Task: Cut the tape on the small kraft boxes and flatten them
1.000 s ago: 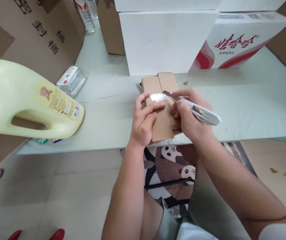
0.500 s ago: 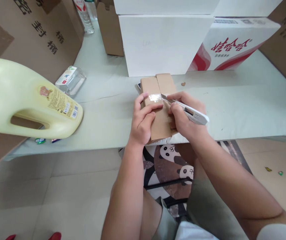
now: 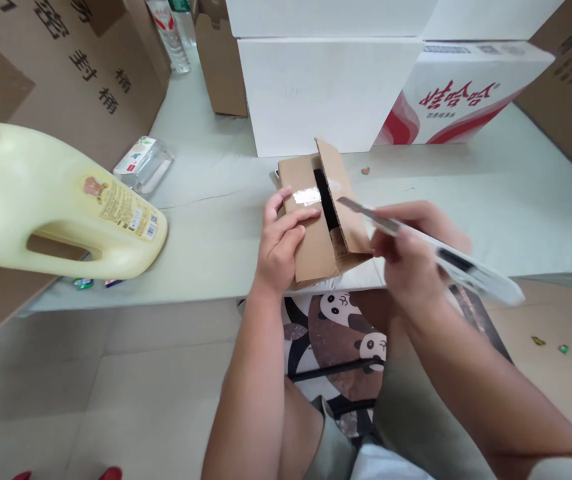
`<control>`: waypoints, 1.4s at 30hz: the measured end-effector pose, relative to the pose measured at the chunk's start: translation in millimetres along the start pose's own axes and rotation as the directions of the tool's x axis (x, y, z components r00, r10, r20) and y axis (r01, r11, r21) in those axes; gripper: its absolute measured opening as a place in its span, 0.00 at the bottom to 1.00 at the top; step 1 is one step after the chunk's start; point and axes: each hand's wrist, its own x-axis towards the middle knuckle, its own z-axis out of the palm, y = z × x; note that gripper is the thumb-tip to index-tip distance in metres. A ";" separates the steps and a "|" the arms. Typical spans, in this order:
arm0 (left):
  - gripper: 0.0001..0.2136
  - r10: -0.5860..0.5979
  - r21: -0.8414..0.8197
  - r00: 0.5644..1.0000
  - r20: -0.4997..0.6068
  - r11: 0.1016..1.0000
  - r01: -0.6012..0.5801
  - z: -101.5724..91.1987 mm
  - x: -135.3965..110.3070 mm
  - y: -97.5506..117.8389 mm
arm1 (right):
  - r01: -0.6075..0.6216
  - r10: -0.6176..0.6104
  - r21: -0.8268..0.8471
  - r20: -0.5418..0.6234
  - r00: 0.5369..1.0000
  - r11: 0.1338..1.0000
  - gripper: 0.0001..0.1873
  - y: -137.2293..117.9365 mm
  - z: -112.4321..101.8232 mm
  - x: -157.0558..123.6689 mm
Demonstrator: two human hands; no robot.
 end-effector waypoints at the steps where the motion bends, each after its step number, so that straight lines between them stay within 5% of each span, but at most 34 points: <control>1: 0.13 -0.014 -0.005 1.000 0.001 1.000 0.014 -2.9 -0.1 0.9 | 0.033 -0.034 -0.014 -0.054 0.998 0.999 0.13 2.3 -7.8 -3.8; 3: 0.13 -0.046 -0.018 0.999 0.000 0.999 0.046 -8.9 -0.3 2.8 | 0.046 -0.058 -0.129 -0.090 0.994 0.991 0.15 14.4 -25.5 -11.3; 6: 0.14 -0.090 -0.031 0.996 -0.017 0.996 0.089 -16.7 0.0 5.1 | -0.049 0.116 -0.472 0.113 0.987 0.880 0.20 49.9 -53.1 -20.8; 9: 0.13 -0.142 -0.039 0.989 -0.032 0.989 0.141 -23.2 1.6 6.9 | -0.101 0.415 -0.726 0.268 0.870 0.681 0.35 87.8 -75.8 -27.6; 14: 0.12 -0.241 -0.108 0.968 -0.066 0.966 0.233 -35.4 5.3 8.6 | -0.202 0.661 -0.843 0.218 0.718 0.498 0.54 112.2 -95.0 -30.4; 18: 0.10 -0.354 -0.195 0.920 -0.168 0.927 0.321 -38.7 3.5 8.2 | -0.194 0.667 -0.817 0.279 0.691 0.543 0.61 111.3 -100.3 -30.6; 22: 0.12 -0.522 -0.283 0.834 -0.181 0.839 0.464 -36.4 -2.3 8.3 | -0.171 0.592 -0.783 0.287 0.753 0.598 0.46 107.4 -94.7 -37.2; 25: 0.16 -0.463 -0.218 0.861 -0.210 0.881 0.420 -35.7 -4.4 9.7 | -0.125 0.469 -0.632 0.413 0.781 0.765 0.33 98.1 -78.0 -42.0; 29: 0.15 -0.387 -0.156 0.888 -0.248 0.921 0.358 -35.7 -3.2 10.4 | -0.172 0.331 -0.343 0.485 0.810 0.924 0.34 84.2 -46.5 -40.2; 36: 0.13 -0.430 -0.228 0.879 -0.208 0.895 0.384 -32.2 -3.3 4.0 | -0.383 0.350 -0.024 0.464 0.814 0.923 0.31 84.7 -10.5 -26.6; 42: 0.23 -0.397 -0.242 0.916 -0.055 0.896 0.373 -28.1 -5.7 4.1 | -0.488 0.446 0.003 0.403 0.799 0.873 0.26 96.5 -2.6 -21.6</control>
